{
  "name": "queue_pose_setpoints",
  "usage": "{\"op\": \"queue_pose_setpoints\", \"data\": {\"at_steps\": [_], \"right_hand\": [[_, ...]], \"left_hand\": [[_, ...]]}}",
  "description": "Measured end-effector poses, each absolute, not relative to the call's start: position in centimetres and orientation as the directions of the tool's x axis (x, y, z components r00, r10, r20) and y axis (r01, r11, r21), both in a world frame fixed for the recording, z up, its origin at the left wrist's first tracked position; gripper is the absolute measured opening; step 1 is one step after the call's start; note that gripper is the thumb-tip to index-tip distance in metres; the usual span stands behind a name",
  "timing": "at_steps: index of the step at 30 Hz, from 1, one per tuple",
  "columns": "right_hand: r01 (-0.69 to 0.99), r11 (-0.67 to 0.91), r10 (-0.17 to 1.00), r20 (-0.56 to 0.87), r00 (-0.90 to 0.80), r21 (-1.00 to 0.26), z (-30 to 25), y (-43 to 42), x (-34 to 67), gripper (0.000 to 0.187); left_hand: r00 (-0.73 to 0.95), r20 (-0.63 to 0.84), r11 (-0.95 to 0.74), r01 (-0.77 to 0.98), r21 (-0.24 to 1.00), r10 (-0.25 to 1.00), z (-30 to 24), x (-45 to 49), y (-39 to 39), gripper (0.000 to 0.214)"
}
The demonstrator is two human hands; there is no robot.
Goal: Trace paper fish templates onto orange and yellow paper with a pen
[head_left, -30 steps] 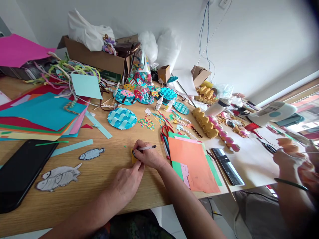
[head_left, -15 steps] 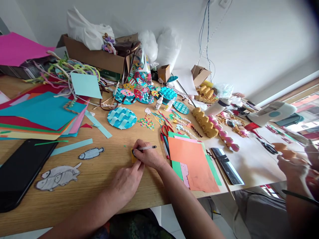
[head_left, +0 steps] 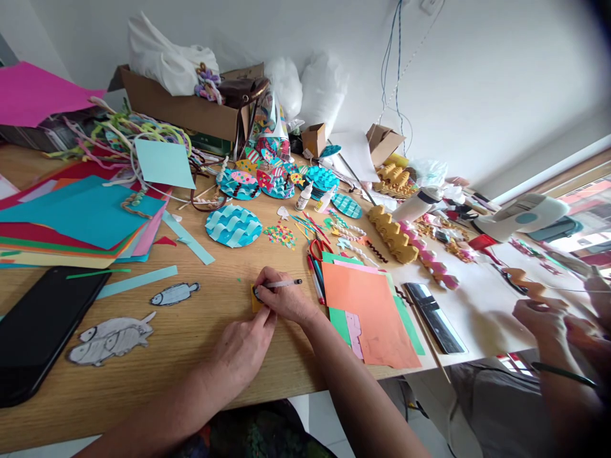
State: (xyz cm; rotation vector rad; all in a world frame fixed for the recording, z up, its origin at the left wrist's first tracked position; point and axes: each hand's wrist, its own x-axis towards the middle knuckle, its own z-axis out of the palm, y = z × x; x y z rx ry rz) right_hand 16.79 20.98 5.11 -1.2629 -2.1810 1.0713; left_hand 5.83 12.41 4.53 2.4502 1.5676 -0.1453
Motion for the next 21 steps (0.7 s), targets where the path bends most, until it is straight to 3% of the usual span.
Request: {"op": "queue_pose_setpoints", "data": {"at_steps": [21], "right_hand": [[0.589,0.359,0.838,-0.028,-0.545,-0.724,5.71,20.76,16.78,0.014]], "left_hand": [[0.428,-0.217,-0.398,0.902,0.168,0.877,4.36,5.71,12.47,0.059]]}}
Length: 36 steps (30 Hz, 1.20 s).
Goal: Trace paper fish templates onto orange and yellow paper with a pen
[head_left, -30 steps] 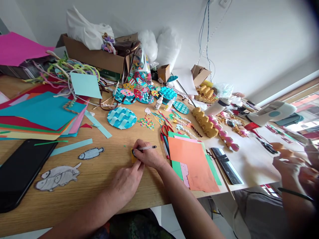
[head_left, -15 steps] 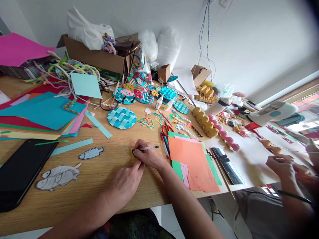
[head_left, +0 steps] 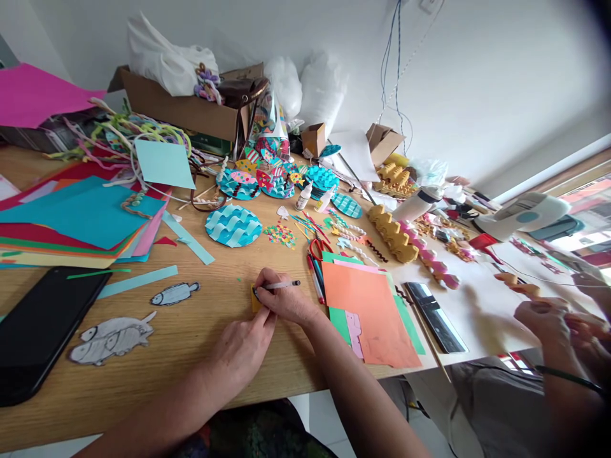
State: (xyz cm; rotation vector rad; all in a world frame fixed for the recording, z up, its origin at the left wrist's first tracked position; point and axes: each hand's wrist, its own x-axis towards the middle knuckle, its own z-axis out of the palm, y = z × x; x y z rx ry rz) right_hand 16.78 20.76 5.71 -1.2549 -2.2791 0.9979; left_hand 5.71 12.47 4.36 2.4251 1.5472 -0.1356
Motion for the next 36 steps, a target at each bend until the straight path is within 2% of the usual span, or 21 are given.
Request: {"op": "queue_pose_setpoints", "data": {"at_steps": [13,30,33,36], "right_hand": [[0.532,0.346,0.791,-0.064,-0.608,-0.773,5.2,21.4,17.2,0.015],[0.547,0.338,0.751,-0.13,-0.647,-0.766,5.8,21.6,17.5,0.015],[0.491,0.298,0.788,-0.08,-0.611,-0.818,5.5,21.4,17.8,0.013],[0.482,0.314,0.87,0.045,-0.491,-0.818,5.2,20.9,18.4,0.013]], "left_hand": [[0.427,-0.232,-0.395,0.903,0.17,0.874,4.5,5.6,12.4,0.063],[0.417,-0.236,-0.381,0.906,0.184,0.878,4.4,5.6,12.4,0.061],[0.416,-0.231,-0.386,0.908,0.166,0.879,4.2,5.6,12.4,0.062],[0.421,-0.212,-0.4,0.906,0.135,0.882,4.2,5.5,12.3,0.06]]}}
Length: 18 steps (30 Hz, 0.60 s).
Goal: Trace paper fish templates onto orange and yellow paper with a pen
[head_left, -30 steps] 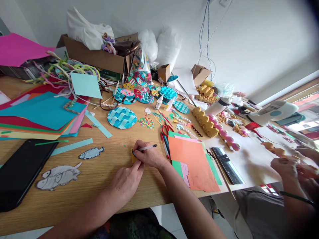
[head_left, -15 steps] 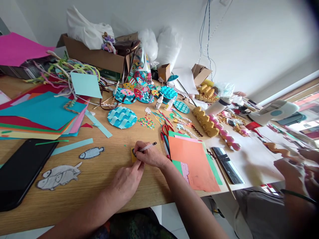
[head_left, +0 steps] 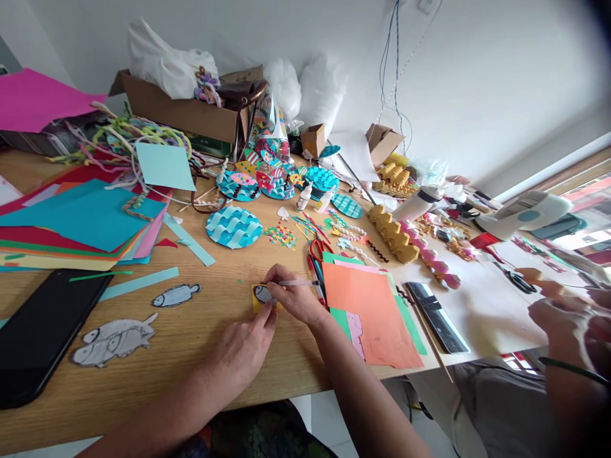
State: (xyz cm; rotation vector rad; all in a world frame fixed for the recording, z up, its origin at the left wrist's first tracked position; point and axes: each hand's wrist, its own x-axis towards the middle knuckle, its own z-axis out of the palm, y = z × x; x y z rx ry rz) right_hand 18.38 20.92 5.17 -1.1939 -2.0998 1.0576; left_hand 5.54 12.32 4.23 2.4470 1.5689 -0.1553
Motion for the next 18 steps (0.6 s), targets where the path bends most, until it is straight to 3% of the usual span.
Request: {"op": "queue_pose_setpoints", "data": {"at_steps": [4,11,18], "right_hand": [[0.571,0.441,0.864,0.154,-0.48,-0.693,4.5,20.3,19.3,0.019],[0.685,0.404,0.888,0.079,-0.453,-0.606,3.6,19.1,20.3,0.033],[0.752,0.34,0.915,0.016,-0.402,-0.565,4.4,17.6,19.8,0.042]], "left_hand": [[0.43,-0.2,-0.409,0.902,0.139,0.88,4.3,5.5,12.3,0.062],[0.45,-0.209,-0.422,0.892,0.164,0.868,4.0,5.2,12.1,0.069],[0.459,-0.163,-0.37,0.844,0.389,0.874,4.0,2.4,11.9,0.052]]}}
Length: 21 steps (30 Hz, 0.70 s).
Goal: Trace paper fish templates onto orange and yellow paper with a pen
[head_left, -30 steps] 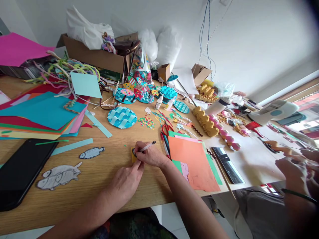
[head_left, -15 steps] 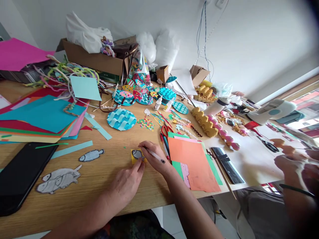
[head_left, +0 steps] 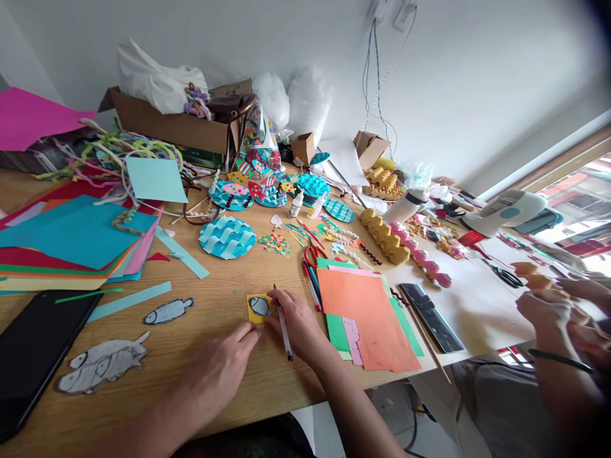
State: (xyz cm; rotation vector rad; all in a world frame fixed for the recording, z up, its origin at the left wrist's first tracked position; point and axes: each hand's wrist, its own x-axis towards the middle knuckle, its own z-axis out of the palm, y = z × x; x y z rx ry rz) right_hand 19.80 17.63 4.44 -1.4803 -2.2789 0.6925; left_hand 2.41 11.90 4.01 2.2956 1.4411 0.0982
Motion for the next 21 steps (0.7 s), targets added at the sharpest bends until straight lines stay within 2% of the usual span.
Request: {"op": "queue_pose_setpoints", "data": {"at_steps": [7,11,15,18,21], "right_hand": [[0.825,0.282,0.94,-0.031,-0.339,-0.49,4.6,16.7,18.8,0.038],[0.83,0.264,0.952,-0.003,-0.305,-0.492,4.4,16.3,18.5,0.034],[0.81,0.289,0.954,0.077,-0.291,-0.51,3.3,16.0,18.6,0.037],[0.766,0.308,0.951,0.167,-0.259,-0.564,2.3,15.8,18.8,0.04],[0.738,0.336,0.941,0.248,-0.231,-0.585,1.5,15.6,18.9,0.039]], "left_hand": [[0.317,0.078,-0.29,0.705,0.647,0.945,3.0,-1.2,13.5,0.038],[0.232,0.008,-0.143,0.573,0.807,0.973,2.8,-1.7,14.9,0.037],[0.155,-0.112,0.059,0.31,0.949,0.982,3.7,-1.3,15.9,0.045],[0.134,-0.169,0.144,0.183,0.973,0.976,4.5,-1.0,16.3,0.051],[0.177,-0.193,0.156,0.201,0.967,0.965,4.4,-0.6,16.9,0.051]]}}
